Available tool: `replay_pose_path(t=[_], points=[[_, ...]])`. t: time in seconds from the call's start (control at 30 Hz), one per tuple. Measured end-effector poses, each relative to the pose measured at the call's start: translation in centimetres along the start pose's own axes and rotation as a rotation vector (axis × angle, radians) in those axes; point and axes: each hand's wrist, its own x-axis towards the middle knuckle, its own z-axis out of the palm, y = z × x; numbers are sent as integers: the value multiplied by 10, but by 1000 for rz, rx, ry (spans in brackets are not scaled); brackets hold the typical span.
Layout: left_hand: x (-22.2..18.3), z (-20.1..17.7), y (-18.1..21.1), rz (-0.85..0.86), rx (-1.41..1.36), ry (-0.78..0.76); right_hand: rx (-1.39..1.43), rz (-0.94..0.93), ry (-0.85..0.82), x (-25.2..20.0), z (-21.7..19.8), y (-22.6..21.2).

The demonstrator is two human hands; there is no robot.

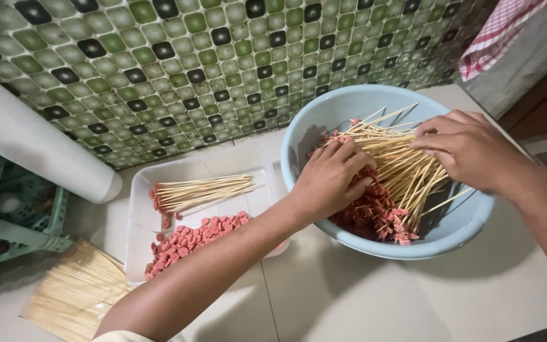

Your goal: The person is manually skewering small, pink, cube-shaped food items onto thin wooden sticks and then placing the finished skewers into a large blue bowl.

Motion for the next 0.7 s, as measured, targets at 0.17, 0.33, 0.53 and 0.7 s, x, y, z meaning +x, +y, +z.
replay_pose_path(t=[0.17,0.33,0.53,0.7], points=[[-13,-15,-3,19,11,57,-14,7,56,-2,-7,-5],[-38,-50,-7,27,-53,117,44,-50,264,2,-41,-39],[-76,-106,-1,19,-115,200,162,-185,400,29,-86,-133],[-114,-138,-11,-11,-128,221,158,-319,419,59,-82,-196]])
